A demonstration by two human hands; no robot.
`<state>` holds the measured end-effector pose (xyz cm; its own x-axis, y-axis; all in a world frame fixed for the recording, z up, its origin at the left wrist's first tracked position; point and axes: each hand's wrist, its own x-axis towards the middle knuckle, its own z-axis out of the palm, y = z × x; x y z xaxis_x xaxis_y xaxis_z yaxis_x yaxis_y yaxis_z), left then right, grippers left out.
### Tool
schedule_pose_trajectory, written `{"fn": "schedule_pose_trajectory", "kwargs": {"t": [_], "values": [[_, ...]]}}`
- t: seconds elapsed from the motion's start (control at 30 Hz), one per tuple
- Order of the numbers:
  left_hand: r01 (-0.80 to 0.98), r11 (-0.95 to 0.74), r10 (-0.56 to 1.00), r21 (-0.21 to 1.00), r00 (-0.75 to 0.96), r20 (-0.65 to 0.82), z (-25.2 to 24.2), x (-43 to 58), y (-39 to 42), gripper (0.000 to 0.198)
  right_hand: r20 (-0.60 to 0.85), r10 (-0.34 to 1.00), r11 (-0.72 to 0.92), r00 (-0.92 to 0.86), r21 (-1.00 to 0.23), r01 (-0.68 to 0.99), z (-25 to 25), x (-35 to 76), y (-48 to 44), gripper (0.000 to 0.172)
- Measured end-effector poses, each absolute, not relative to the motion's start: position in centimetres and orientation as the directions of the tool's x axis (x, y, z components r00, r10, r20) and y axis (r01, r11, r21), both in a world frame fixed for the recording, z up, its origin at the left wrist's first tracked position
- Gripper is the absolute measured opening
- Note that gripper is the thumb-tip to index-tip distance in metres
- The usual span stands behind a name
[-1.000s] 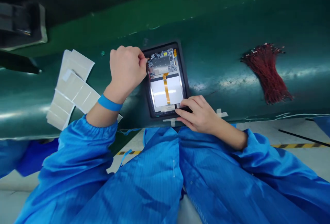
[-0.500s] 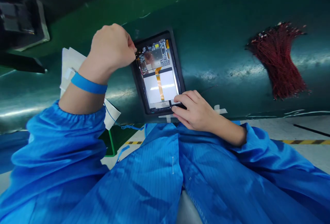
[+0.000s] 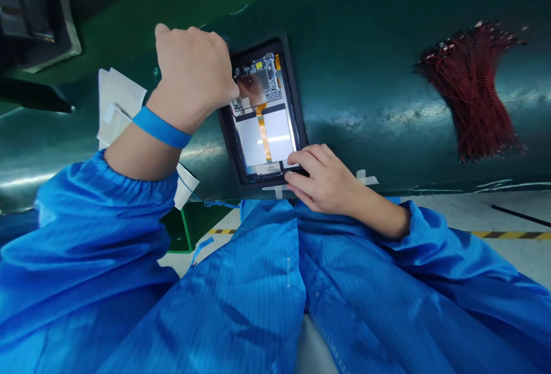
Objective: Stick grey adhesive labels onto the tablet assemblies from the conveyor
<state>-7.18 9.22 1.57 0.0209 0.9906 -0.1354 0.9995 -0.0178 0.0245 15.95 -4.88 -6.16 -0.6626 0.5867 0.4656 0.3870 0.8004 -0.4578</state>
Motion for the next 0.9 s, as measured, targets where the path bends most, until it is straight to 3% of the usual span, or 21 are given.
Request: {"fn": "schedule_pose_trajectory", "kwargs": {"t": [0.13,0.33,0.5,0.67,0.77,0.9], "values": [[0.983,-0.108,0.994,0.145,0.111,-0.009,1.5,-10.6,6.4,0.082,0.465,0.592,0.799,-0.659,-0.447,0.402,-6.2,16.0,-5.0,0.015],[0.977,0.098,0.993,0.192,-0.083,-0.085,1.1,-19.7,11.0,0.076,0.491,0.517,0.856,-0.701,-0.316,0.410,-6.1,15.3,-5.5,0.017],[0.980,0.196,0.975,-0.010,-0.196,-0.104,0.6,-24.5,12.9,0.050,0.476,0.544,0.828,-0.691,-0.173,0.533,-4.7,13.2,-5.9,0.027],[0.964,-0.045,0.989,-0.263,0.005,-0.150,-0.2,-26.2,12.0,0.035,0.360,0.622,0.762,-0.695,-0.073,0.644,-4.4,11.6,-0.6,0.025],[0.957,-0.112,0.981,-0.266,0.063,-0.185,-0.6,-26.5,11.9,0.037,0.177,0.731,0.677,-0.659,-0.064,0.733,-4.2,11.0,7.3,0.025],[0.964,-0.158,0.975,-0.214,0.118,-0.189,-0.5,-26.9,10.9,0.039,0.140,0.823,0.560,-0.550,-0.044,0.827,-3.1,10.7,18.2,0.033]]}}
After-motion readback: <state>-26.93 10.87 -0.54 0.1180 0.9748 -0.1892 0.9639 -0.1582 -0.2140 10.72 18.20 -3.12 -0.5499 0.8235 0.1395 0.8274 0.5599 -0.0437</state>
